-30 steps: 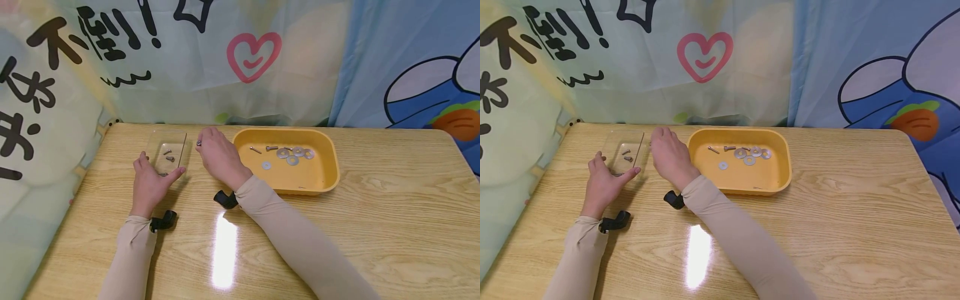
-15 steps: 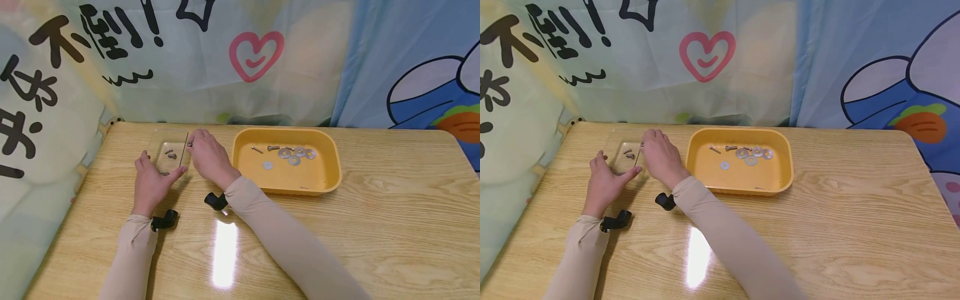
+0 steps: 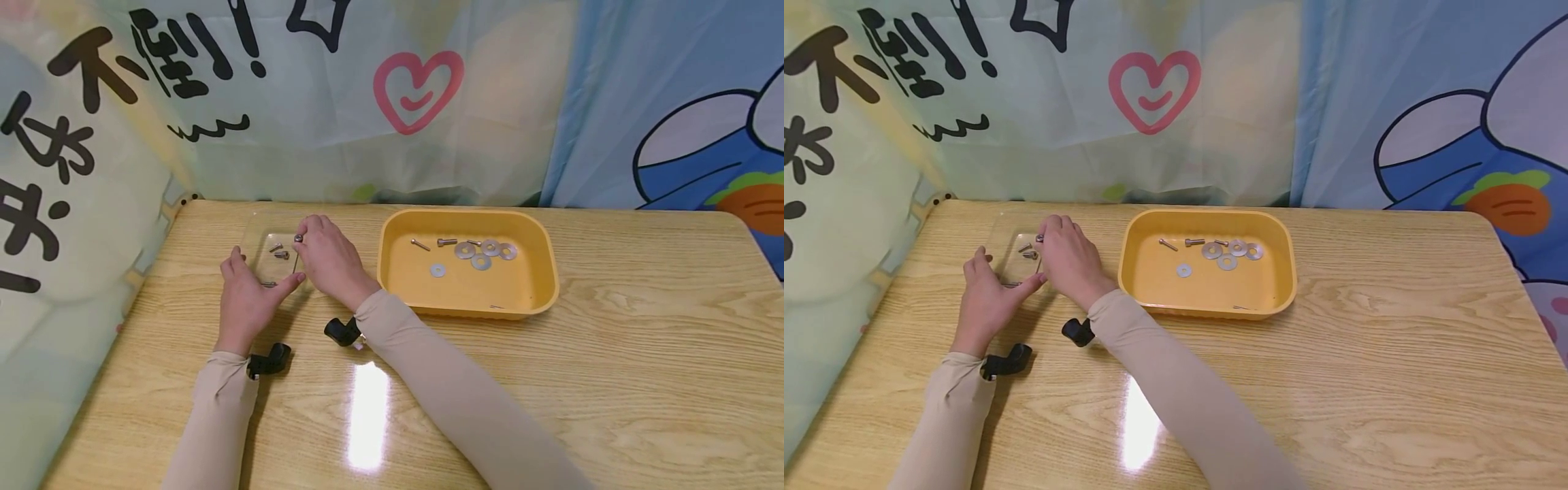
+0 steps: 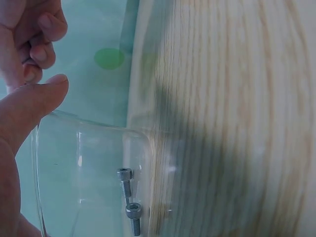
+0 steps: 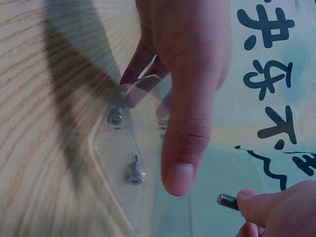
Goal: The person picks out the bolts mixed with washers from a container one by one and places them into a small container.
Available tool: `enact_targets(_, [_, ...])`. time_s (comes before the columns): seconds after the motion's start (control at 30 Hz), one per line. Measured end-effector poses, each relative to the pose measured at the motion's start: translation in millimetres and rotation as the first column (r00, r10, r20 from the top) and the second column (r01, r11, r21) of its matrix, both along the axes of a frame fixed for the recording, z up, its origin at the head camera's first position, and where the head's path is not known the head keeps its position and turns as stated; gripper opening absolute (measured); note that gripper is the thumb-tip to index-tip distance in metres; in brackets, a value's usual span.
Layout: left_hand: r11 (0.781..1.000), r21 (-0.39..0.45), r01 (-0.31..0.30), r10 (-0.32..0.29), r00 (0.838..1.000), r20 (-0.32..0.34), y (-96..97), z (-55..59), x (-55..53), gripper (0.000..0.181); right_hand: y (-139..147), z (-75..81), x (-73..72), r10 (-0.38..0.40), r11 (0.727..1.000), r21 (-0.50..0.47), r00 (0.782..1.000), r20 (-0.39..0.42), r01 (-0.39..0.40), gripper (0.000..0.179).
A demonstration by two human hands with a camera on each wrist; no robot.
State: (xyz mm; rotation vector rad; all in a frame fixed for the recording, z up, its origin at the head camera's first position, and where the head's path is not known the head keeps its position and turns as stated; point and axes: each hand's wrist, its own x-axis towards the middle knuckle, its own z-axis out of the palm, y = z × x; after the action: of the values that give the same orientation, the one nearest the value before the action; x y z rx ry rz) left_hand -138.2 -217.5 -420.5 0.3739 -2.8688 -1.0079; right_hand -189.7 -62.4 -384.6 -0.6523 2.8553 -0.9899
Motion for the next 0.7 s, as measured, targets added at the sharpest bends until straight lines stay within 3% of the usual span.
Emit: enact_targets(0.7, [1.000, -0.009, -0.004, 0.003, 1.000, -0.016, -0.4, -0.7, -0.8, 0.118, -14.3, -16.5, -3.4, 0.031, 0.999, 0.035, 0.998, 0.058, -0.033, 0.024])
